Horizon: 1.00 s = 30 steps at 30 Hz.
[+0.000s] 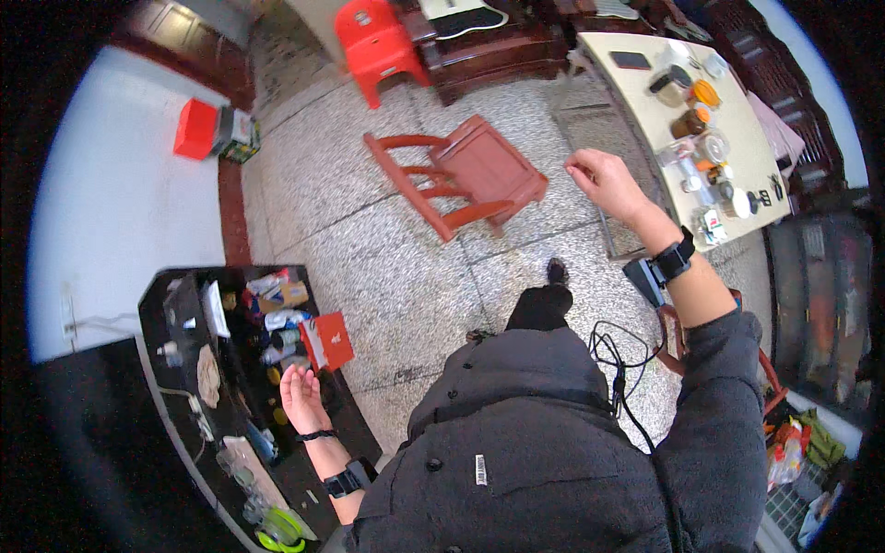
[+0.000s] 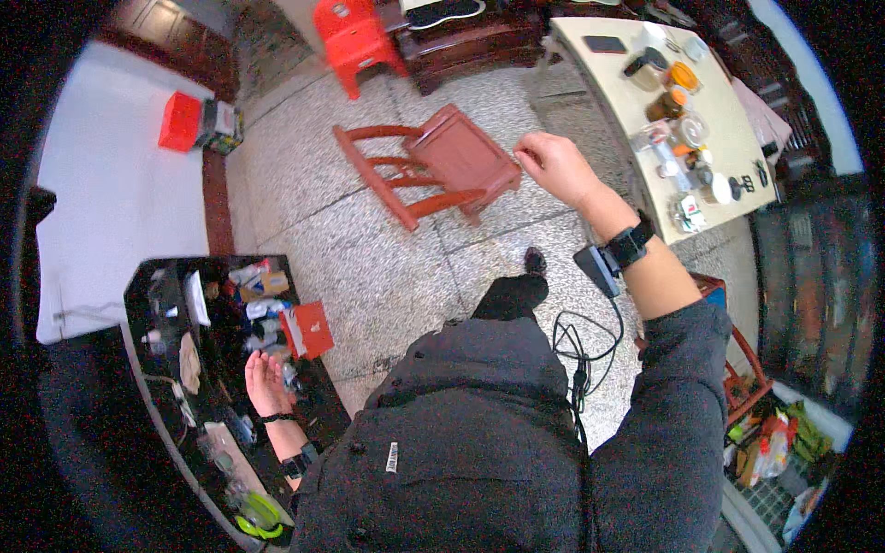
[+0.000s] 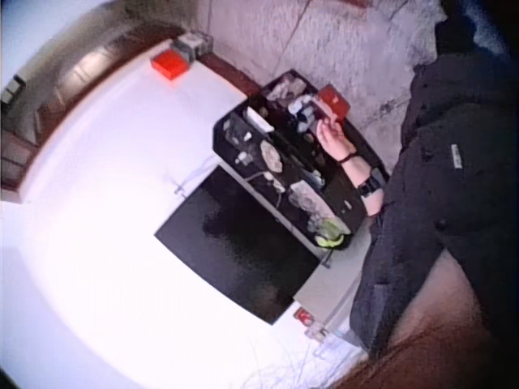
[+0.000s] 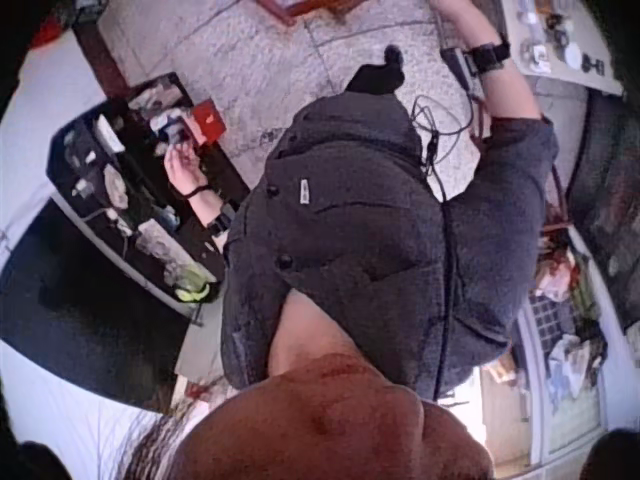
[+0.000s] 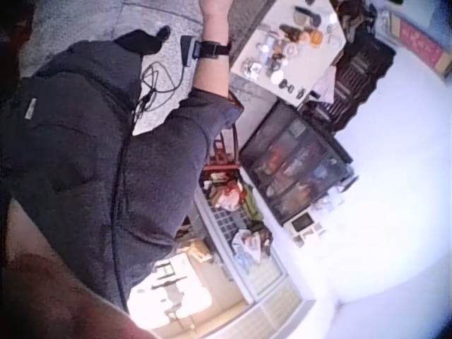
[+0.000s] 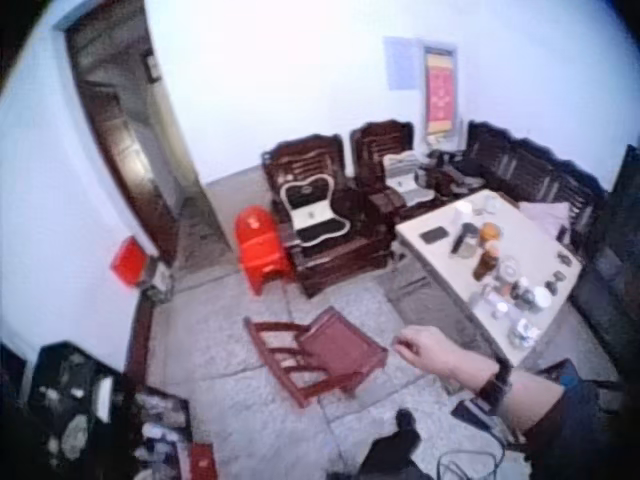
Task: The person repeatedly moves various containers, jars, and small items between a TV stand and a dining table, picking them up and placing them down multiple times. The person handles plastic containers, jars with lids, and small boxes, shifting them across surfaces without a clear final arrangement.
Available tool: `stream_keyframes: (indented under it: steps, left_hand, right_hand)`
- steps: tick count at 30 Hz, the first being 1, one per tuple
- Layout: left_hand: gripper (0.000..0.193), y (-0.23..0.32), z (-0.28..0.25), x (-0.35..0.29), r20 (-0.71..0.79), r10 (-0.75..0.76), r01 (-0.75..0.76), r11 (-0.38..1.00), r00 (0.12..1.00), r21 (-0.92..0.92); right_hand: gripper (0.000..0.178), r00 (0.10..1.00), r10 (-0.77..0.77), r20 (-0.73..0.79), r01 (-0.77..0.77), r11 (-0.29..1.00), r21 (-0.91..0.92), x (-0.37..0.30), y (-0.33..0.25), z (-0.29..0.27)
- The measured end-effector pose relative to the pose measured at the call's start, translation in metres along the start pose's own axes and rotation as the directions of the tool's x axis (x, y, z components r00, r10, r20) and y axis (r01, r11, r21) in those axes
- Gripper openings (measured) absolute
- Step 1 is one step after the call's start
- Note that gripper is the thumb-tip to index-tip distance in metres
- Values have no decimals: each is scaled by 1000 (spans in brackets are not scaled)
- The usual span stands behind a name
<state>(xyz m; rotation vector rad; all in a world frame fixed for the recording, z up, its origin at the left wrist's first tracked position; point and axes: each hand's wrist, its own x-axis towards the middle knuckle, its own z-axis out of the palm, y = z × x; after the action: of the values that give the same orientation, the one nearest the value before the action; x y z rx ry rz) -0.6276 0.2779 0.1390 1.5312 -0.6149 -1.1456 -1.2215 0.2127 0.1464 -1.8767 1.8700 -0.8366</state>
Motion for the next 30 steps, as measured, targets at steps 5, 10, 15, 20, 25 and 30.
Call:
stream_keyframes:
  steps: [5,10,15,20,25,30]
  left_hand:
    - [21,3,-109,-1,-183,-7,-9,997,983,-82]
    - [17,-4,-172,12,-272,55,-87,990,961,-108]
    - [19,-23,-220,17,-451,7,-122,967,893,-226]
    - [15,-24,-272,41,-664,9,-274,915,748,-296]
    - [14,5,-316,58,-829,-88,-296,909,552,-294]
    - [19,21,-335,81,-868,55,-366,919,493,-150]
  right_hand:
    - [13,963,-266,47,264,964,32,40,-101,75]
    - [10,903,-403,150,369,906,209,106,-239,161]
    - [7,775,-593,220,499,787,363,168,-365,288]
    - [10,540,-735,410,581,678,450,224,-493,436]
    - [11,325,-833,447,604,547,580,257,-598,557]
    - [19,152,-864,479,565,474,675,272,-667,666]
